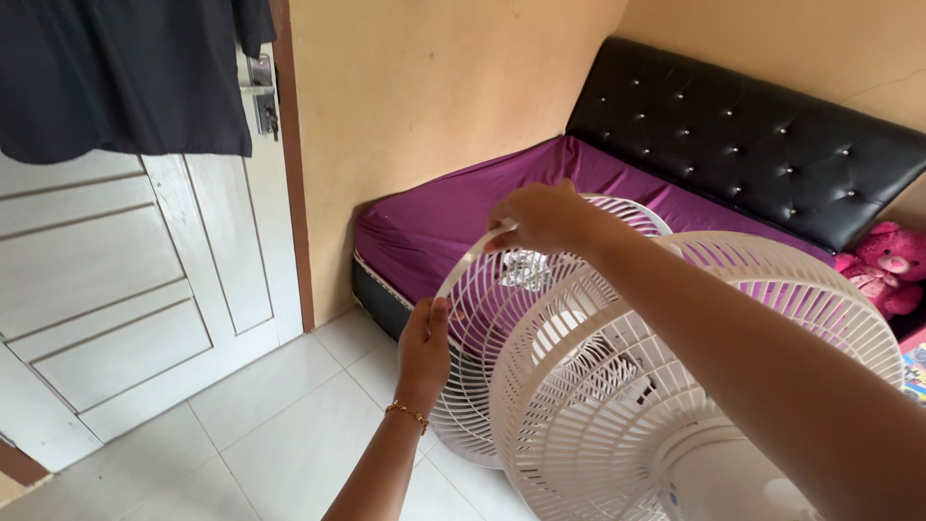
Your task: The person removes the front grille of a white standing electric fan, then detaches and removes the fan blades from the motor hub. The person handles the fan grille and blades by hand without tools.
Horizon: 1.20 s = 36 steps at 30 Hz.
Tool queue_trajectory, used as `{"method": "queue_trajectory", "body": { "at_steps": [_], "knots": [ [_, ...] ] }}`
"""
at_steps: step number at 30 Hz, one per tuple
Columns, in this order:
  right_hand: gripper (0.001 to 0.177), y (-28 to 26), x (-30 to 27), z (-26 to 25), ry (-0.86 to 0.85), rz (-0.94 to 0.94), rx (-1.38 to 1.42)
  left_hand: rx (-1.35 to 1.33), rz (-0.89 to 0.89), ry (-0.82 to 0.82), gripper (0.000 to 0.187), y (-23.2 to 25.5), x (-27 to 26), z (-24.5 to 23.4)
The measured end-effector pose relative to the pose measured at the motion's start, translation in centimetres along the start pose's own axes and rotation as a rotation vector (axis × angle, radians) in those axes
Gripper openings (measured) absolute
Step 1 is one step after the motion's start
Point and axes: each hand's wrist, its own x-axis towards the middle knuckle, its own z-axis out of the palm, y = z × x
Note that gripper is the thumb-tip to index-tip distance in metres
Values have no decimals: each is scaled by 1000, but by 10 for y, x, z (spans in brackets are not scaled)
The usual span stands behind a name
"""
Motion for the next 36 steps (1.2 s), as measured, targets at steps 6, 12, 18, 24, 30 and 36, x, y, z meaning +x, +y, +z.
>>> {"method": "queue_trajectory", "body": {
  "at_steps": [6, 12, 18, 24, 30, 36],
  "knots": [
    [49, -31, 3, -1, 163, 9, 11, 8, 45, 94, 58, 3, 8, -20],
    [59, -60, 15, 6, 402, 75, 55, -152, 68, 214, 43, 8, 25, -25],
    [81, -93, 33, 17, 616, 138, 249, -107, 149, 332, 42, 23, 33, -43],
    [86, -128, 49, 33, 622, 168, 513, 70, -97, 424, 51, 40, 34, -69],
    [75, -162, 72, 50, 617, 195, 679, -98, -8, 479, 39, 26, 58, -101],
    [65, -183, 130, 56, 664, 261, 727, -191, -26, 476, 45, 3, 120, -145]
  ]
}}
